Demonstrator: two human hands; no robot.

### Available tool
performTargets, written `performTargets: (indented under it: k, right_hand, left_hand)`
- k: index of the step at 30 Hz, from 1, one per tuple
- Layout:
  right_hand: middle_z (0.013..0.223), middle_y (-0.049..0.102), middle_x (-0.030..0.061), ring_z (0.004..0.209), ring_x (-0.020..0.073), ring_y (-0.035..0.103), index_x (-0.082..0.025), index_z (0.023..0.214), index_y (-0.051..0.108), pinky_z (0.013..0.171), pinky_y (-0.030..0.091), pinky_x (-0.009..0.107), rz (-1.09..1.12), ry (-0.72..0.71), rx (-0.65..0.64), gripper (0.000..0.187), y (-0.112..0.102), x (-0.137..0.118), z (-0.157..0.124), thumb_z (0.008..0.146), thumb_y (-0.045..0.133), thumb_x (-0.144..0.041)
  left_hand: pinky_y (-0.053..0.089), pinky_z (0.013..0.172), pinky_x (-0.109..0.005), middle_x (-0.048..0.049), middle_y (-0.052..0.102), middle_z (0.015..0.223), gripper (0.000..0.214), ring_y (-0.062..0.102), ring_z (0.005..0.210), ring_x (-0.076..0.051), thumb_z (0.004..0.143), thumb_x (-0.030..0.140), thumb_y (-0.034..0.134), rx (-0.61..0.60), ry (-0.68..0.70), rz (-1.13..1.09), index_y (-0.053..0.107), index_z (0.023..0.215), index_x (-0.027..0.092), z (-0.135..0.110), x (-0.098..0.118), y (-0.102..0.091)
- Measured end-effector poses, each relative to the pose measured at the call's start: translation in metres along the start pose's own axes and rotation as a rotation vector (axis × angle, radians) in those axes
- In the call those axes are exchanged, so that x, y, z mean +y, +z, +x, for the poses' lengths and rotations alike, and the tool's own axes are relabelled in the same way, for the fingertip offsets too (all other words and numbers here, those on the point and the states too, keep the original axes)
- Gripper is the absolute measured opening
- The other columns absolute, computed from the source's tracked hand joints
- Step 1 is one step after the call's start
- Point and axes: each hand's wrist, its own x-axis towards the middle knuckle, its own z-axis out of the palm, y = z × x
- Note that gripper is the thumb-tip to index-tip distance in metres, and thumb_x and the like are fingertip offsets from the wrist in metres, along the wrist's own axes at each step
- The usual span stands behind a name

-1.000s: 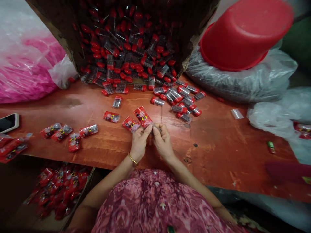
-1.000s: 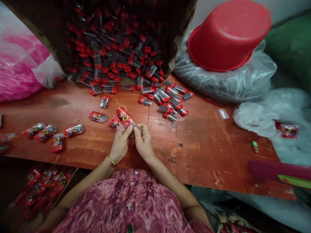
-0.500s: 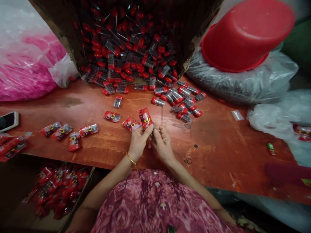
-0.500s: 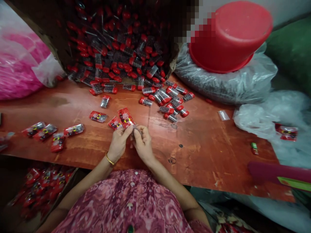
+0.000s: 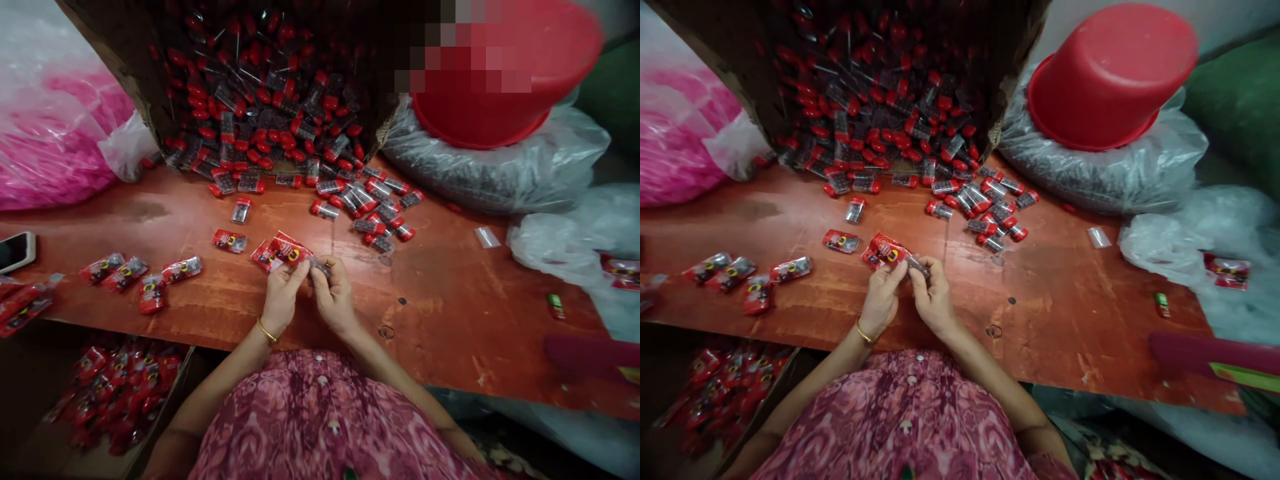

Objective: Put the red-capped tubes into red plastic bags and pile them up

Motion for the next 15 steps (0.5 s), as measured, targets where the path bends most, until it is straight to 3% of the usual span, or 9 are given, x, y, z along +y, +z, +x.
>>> performTargets:
  k: [4,8,11,15]
  right_hand:
    - [0.083,0.052,0.0003,0.071,0.0129,0.050,-0.023,0.095,0.047,0.067,0.043,0.027,-0.018,-0.045,-0.041,0.013,0.001,0.002,-0.004,0.087,0.046,-0.032]
    - [0.081,0.053,0.0002,0.070,0.0127,0.051,-0.023,0.093,0.045,0.066,0.044,0.027,0.064,-0.019,-0.031,0.017,0.005,0.001,-0.006,0.086,0.046,-0.038]
    - [0.073,0.053,-0.0026,0.059,0.0109,0.050,-0.024,0.090,0.042,0.058,0.045,0.025,0.217,0.086,-0.038,0.025,0.006,0.000,-0.004,0.083,0.050,-0.047]
    - [0.063,0.054,-0.0065,0.041,0.0070,0.044,-0.024,0.090,0.044,0.047,0.042,0.023,0.395,0.224,-0.207,0.031,0.001,0.000,0.000,0.081,0.053,-0.052]
  left_hand:
    - [0.049,0.073,-0.028,-0.0046,0.070,0.070,0.031,0.064,0.070,-0.016,0.057,0.039,0.077,0.038,-0.026,-0.056,0.069,0.073,0.014,0.006,0.015,0.006]
    - [0.049,0.069,-0.026,-0.0030,0.069,0.067,0.023,0.064,0.067,-0.015,0.054,0.029,0.079,-0.010,-0.061,0.004,0.067,0.067,0.014,0.006,0.015,0.006]
    - [0.047,0.056,-0.022,-0.0008,0.066,0.061,0.022,0.059,0.056,-0.011,0.059,0.032,0.077,-0.071,-0.082,0.024,0.066,0.068,0.015,0.004,0.011,0.002]
    - [0.034,0.033,-0.019,-0.0020,0.064,0.058,0.034,0.048,0.040,-0.008,0.064,0.045,0.071,-0.124,-0.190,0.020,0.067,0.078,0.014,0.003,0.015,-0.002]
